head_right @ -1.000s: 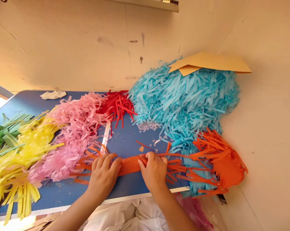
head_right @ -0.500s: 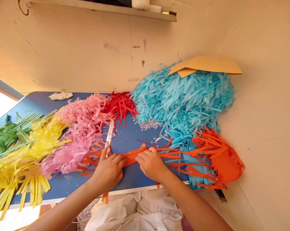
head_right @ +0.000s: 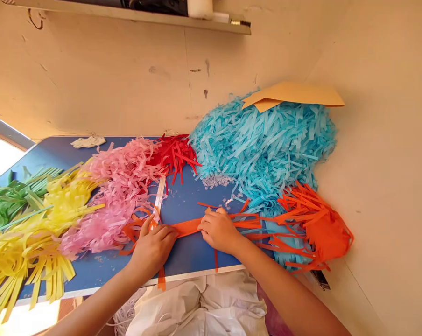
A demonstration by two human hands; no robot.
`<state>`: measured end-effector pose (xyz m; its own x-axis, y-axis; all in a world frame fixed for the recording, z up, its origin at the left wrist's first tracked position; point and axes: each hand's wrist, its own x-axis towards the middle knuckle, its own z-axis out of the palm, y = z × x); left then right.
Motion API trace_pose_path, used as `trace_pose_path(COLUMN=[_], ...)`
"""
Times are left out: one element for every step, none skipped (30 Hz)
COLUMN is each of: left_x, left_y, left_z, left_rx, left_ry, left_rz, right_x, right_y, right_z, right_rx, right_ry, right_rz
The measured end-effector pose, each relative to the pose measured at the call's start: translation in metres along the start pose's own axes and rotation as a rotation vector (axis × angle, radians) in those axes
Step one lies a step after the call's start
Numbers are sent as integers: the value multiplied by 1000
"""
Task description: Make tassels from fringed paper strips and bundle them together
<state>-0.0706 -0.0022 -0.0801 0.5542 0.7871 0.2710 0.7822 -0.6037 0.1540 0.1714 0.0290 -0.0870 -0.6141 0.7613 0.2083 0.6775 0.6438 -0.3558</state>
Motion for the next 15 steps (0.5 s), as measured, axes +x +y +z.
trace_pose_path(left_x=[-2,-4,-4,-4,-3,-1,2,4,7,9,12,14,16,18,19], left_y=[-1,-3,-5,-7,-9,-11,-12,-14,-14,-14,-14,-13,-12,-11,-11], left_z=[1,2,3,3,3,2,1,0,-1,-2,-2,-3,-3,-3,-3], left_rx=[-23,-53,-81,-105,-121,-129,-133,-130,-121,-107,-88,-66,-43,-18,6], left_ry=[11,16,12,-1,-25,-55,-85,-112,-134,-152,-165,-177,-189,-201,-211], left_rz=[-23,-57,-102,-149,-194,-231,-258,-278,-292,-304,-314,-321,-324,-325,-325], right_x=[-1,-1,-1,0,1,3,5,7,9,11,12,14,16,17,18], right_y=[1,3,4,4,5,6,6,6,6,5,4,4,4,4,4], right_z=[-2,-4,-5,-6,-7,-6,-6,-5,-3,-1,1,4,6,8,10], right_rx=[17,33,43,46,40,31,21,10,-3,-15,-28,-38,-47,-54,-59], right_ry=[-18,-38,-53,-61,-60,-54,-48,-41,-32,-25,-17,-12,-8,-6,-4], right_rz=[29,61,94,125,151,174,199,225,252,276,299,319,334,348,358])
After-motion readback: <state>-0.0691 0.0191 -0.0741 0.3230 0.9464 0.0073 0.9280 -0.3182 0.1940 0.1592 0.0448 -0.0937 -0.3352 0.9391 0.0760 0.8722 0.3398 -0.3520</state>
